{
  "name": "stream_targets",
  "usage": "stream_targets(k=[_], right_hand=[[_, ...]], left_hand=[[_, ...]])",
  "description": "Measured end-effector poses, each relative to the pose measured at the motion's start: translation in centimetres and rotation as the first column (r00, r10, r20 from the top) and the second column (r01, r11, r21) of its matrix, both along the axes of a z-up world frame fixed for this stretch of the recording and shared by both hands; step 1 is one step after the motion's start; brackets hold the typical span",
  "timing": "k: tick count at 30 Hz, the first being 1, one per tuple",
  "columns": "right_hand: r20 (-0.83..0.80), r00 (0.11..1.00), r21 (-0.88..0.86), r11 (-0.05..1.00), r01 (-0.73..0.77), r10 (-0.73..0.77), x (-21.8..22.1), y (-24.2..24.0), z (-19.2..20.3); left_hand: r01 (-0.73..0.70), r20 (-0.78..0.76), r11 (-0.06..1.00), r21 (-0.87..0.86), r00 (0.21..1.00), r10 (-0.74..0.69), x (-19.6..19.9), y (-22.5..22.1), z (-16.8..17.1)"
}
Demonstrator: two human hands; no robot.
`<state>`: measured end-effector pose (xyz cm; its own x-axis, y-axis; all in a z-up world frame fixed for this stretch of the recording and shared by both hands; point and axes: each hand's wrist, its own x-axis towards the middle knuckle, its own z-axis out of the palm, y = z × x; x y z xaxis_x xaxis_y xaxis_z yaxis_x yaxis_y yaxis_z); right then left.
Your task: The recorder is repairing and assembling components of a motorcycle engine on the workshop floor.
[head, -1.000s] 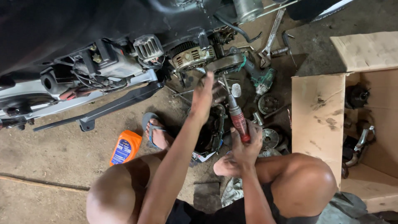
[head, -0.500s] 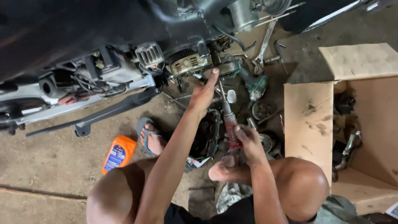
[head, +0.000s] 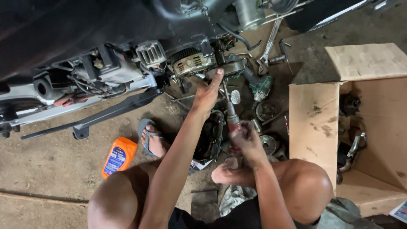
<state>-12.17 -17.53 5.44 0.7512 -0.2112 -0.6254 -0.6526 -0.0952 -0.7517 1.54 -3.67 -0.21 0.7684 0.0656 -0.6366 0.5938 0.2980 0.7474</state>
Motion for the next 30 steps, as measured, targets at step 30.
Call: stream_targets(k=[30], right_hand=[[-0.297,0.933,-0.208,0.968,0.142,-0.201,-0.2,0.8,-1.2]], left_hand=[[0.054,0.006,0.997,0.05,0.998,-0.055,-0.2,0.8,-0.5]])
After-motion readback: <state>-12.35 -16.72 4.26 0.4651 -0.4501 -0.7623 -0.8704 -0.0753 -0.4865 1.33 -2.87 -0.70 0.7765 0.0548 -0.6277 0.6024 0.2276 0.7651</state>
